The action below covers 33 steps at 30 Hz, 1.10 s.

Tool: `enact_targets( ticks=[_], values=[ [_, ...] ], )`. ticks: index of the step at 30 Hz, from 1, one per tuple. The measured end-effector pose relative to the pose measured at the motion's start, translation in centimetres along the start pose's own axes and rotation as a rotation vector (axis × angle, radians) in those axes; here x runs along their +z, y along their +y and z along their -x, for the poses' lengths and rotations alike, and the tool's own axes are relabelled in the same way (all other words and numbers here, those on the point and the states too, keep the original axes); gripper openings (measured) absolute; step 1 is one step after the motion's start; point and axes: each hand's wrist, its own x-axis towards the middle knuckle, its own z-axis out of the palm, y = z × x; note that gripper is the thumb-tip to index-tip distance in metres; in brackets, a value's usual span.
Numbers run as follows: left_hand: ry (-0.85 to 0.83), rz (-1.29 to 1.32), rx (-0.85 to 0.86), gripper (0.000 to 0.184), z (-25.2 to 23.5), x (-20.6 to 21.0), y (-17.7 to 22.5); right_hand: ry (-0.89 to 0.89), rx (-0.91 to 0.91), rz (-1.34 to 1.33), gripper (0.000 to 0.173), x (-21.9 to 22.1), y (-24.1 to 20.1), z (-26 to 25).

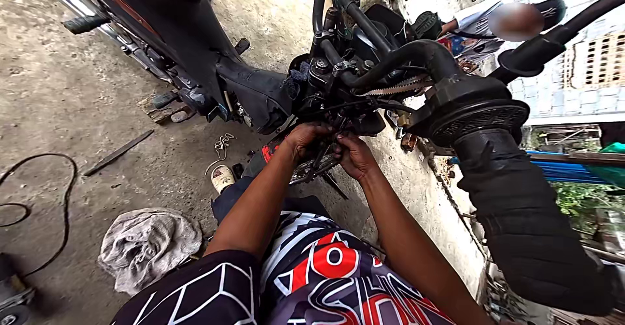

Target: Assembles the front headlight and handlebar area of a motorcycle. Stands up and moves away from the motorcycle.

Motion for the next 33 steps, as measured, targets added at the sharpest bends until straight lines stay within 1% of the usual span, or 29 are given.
enact_targets(
  ticks=[4, 9, 12, 15, 20, 33],
  values=[
    [-0.005, -0.003, -0.027, 0.009, 0.8, -0.4, 0.7, 0.007, 0.036, -0.027, 0.008, -0.2, -0.4, 0.5],
    [0.002, 0.043, -0.041, 0.008, 0.7, -0.6, 1.0, 0.035, 0.038, -0.004, 0.011, -0.4, -0.7, 0.6],
    [0.046, 0.090, -0.036, 0.007, 0.9, -0.1, 1.0, -0.007, 0.030, -0.015, 0.012, -0.6, -0.5, 0.6],
    [0.095, 0.166, -0.032, 0.009, 0.7, 0.3, 0.5, -0.082, 0.013, -0.093, 0.014, -1.1, 0.0, 0.3],
    [0.120, 0.264, -0.033, 0.011, 0.8, 0.7, 0.1, -0.156, -0.012, -0.179, 0.013, -1.8, 0.8, 0.0],
    [0.115, 0.307, -0.054, 0.016, 0.8, 0.7, -0.3, -0.192, -0.013, -0.241, 0.017, -1.9, 1.6, -0.1]
  ],
)
